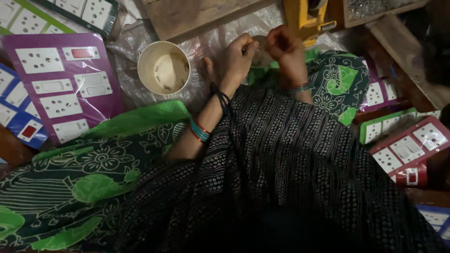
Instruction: The person sits on the floor and repeatedly picks small metal components from a container, places them into a small cup, and then transfers them to a wooden box. The person handles the components one by one using both hands.
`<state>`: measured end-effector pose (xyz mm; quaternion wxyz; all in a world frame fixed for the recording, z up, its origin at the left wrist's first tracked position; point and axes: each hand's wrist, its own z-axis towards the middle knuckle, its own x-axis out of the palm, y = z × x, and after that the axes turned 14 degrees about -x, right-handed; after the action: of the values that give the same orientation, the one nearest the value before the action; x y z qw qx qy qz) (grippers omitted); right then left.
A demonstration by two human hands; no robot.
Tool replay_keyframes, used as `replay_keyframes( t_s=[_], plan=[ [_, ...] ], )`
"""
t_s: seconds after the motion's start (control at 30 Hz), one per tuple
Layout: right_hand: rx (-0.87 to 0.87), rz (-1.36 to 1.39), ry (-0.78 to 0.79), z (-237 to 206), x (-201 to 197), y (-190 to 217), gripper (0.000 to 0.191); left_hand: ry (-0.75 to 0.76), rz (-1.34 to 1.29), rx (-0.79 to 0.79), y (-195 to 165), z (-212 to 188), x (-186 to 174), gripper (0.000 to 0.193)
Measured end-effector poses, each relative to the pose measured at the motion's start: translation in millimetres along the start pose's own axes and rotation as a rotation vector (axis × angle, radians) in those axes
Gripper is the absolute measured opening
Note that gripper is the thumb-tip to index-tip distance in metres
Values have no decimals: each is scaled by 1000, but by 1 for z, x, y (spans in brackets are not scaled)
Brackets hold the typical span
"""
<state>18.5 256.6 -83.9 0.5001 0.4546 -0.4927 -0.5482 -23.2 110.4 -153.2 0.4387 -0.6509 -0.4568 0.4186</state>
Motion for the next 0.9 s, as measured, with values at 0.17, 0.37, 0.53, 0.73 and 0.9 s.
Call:
replay_keyframes(
  t_s=[0.17, 0.37, 0.53, 0.73, 0.9],
  plan=[
    [142, -94, 169, -1, -5, -15, 33, 3, 37, -67, -4, -2, 0, 20],
    [67, -69, 35, 0, -11, -20, 36, 8, 26, -77, -1, -1, 2, 18],
    [7, -114, 179, 2, -13, -21, 31, 51, -84, -51, 9, 5, 8, 18],
    [124, -185, 197, 4, -6, -12, 31, 36, -101, -25, -3, 1, 6, 17],
    [-44, -138, 44, 4, -5, -4, 26, -18, 27, -90, -20, -6, -2, 20]
  ],
)
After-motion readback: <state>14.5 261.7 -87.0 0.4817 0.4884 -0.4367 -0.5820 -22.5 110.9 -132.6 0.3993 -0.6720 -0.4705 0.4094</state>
